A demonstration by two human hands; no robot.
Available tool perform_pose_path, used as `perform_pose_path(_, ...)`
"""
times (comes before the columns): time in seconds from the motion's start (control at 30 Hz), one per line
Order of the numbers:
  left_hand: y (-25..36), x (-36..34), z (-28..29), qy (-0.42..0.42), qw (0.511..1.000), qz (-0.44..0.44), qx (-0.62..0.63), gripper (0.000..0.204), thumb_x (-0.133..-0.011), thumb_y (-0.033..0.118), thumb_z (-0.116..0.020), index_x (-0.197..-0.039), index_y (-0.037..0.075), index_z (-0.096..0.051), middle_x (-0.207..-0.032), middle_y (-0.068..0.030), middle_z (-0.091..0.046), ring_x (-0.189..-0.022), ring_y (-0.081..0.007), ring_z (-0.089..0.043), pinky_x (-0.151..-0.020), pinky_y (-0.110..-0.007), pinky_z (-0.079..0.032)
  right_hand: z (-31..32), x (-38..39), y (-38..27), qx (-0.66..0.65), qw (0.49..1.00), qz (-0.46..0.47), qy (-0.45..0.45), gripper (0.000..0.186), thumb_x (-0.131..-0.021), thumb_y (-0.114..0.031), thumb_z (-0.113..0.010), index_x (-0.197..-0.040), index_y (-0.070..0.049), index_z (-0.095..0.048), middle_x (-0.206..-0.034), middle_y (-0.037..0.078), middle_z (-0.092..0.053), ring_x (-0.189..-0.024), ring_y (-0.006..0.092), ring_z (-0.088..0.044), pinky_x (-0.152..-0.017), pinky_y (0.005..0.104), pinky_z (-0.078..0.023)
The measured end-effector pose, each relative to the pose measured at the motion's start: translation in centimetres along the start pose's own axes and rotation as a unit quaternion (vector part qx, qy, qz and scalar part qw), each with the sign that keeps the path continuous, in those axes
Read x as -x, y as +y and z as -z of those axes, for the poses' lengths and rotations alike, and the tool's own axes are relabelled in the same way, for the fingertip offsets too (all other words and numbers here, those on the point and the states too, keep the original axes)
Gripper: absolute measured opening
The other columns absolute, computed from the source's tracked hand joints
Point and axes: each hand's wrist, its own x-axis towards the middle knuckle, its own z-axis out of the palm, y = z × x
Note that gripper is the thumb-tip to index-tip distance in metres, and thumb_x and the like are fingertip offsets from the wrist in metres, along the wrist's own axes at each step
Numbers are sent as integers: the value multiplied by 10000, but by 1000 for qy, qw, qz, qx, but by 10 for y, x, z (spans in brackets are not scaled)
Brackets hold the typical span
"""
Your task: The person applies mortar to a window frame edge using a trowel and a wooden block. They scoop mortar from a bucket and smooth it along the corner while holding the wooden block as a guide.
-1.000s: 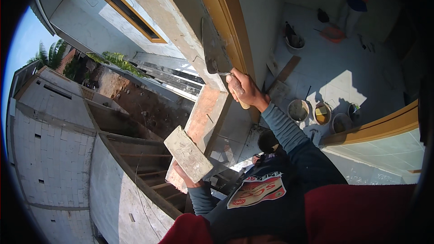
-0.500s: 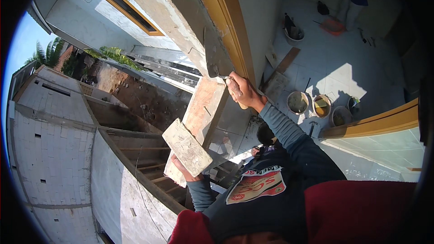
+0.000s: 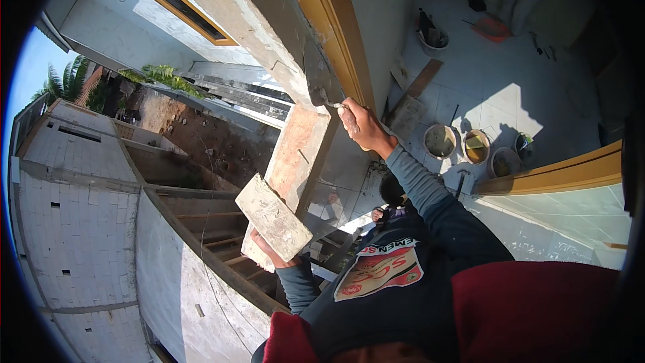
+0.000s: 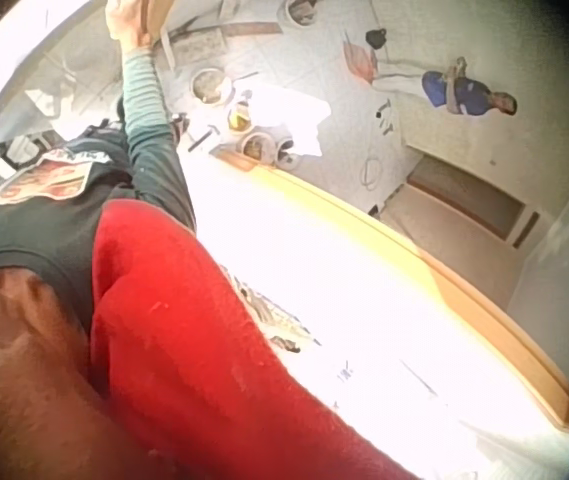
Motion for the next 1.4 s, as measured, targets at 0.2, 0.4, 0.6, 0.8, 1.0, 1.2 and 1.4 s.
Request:
perform_pose_path(0.2,1,-1,3,-19,999,-15,-32,673,-898,192,-489,-1513,-50,-362,-1373,-260,-526,-1199,-349,-617,-1000,-429,-558,-18,35,25,-83,990,-108,-44,210,-1083,-213,-526,-941,-59,-515,-606,30,-465,-506,127,-460,-478,328,-396)
perform_pose_path(0.4,1,-1,4,-23,999,19,-25,660,-899,212,-482,-1496,-50,-384,-1367,-253,-539,-1151,-339,-639,-967,-397,-562,-34,75,-4,-207,957,-176,-98,342,-1110,-349,-440,-959,-49,-503,-597,30,-493,-467,115,-492,-450,312,-405)
perform_pose_path(0.6,-3,-2,-4,-40,999,27,24,699,-904,277,-461,-1534,-12,-376,-1399,-250,-558,-1161,-385,-653,-929,-487,-595,-11,89,-87,-241,951,-154,-116,267,-1111,-265,-469,-1005,-27,-523,-630,17,-516,-542,91,-518,-525,291,-440)
perform_pose_path(0.8,-6,-3,-7,19,1000,-20,-8,639,-935,262,-438,-1483,-66,-441,-1346,-248,-617,-1134,-391,-677,-953,-491,-591,47,-30,-173,-164,984,-20,-69,379,-1103,-289,-454,-1276,42,-519,-756,44,-558,-580,93,-528,-535,275,-454)
perform_pose_path(1.0,-8,0,-9,-30,999,-26,-3,608,-948,248,-417,-1466,-66,-464,-1329,-244,-635,-1098,-373,-702,-933,-473,-604,67,-120,-242,-62,994,77,-36,370,-1092,-295,-475,-1202,47,-563,-881,254,-668,-812,376,-686,-750,451,-509)
perform_pose_path(1.2,-8,2,-8,-26,999,-40,-6,582,-957,225,-407,-1449,-81,-471,-1309,-257,-643,-1068,-381,-711,-921,-466,-607,62,-136,-235,-14,999,36,-35,335,-1091,-297,-467,-1091,25,-560,-817,255,-639,-765,413,-666,-724,458,-505)
perform_pose_path(1.4,-4,-1,10,-16,999,-41,-25,585,-959,239,-409,-1447,-77,-475,-1311,-250,-646,-1068,-383,-710,-928,-466,-601,40,-83,-169,-79,995,-15,-53,333,-1103,-320,-450,-1105,-1,-547,-677,23,-514,-491,95,-509,-465,289,-450)
